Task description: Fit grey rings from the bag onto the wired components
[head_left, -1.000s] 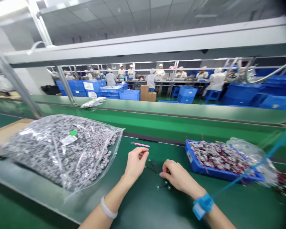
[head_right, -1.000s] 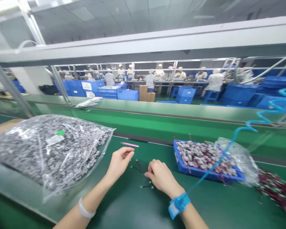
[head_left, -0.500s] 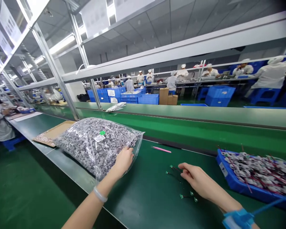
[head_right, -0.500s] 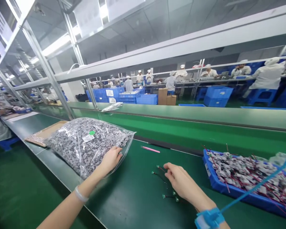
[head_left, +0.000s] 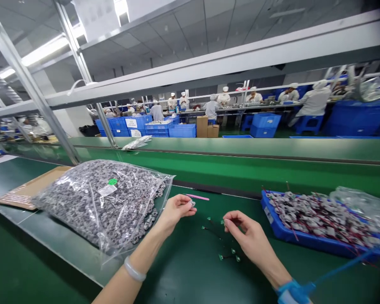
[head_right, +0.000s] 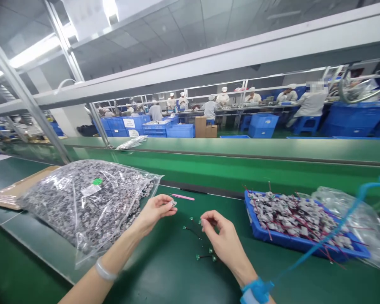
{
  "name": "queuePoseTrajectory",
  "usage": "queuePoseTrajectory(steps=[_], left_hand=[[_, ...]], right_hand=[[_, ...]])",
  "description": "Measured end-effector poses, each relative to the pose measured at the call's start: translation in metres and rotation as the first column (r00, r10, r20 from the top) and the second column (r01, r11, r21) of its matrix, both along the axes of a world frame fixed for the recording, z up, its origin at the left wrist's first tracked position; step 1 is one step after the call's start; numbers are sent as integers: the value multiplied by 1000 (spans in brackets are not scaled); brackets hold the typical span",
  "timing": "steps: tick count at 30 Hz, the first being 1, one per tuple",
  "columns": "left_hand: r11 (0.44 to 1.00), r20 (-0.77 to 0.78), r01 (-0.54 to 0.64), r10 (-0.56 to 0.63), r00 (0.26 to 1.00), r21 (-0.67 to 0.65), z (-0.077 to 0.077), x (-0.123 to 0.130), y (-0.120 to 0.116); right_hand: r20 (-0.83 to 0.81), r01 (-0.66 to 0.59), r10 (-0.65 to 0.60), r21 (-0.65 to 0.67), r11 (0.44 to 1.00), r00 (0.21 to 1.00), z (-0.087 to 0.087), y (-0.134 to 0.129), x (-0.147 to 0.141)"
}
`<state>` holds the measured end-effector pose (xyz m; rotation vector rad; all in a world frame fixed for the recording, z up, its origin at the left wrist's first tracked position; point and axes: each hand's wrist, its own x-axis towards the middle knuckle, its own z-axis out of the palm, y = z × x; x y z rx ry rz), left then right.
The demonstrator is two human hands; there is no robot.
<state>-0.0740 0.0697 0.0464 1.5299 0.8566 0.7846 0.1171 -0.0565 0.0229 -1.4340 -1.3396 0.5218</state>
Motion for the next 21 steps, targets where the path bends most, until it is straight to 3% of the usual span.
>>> queuePoseTrajectory(steps=[3, 6, 11, 21], left_hand=[[952, 295, 136, -51, 954, -276, -8, 34, -15], [909, 351, 214, -82, 933, -357, -15, 53, -27], [881, 338, 255, -118, 934, -398, -17, 52, -35], [906, 268, 204, -106, 957, -370, -15, 48, -39]], right_hand=[[-91, 10, -7, 29, 1000, 996, -1, 0, 2], [-75, -3, 10, 91, 996, 997, -1, 1, 4], [56, -50, 39, 210, 976, 998, 0, 3, 1], [166, -26, -9, 208, 978, 986, -4, 5, -3]])
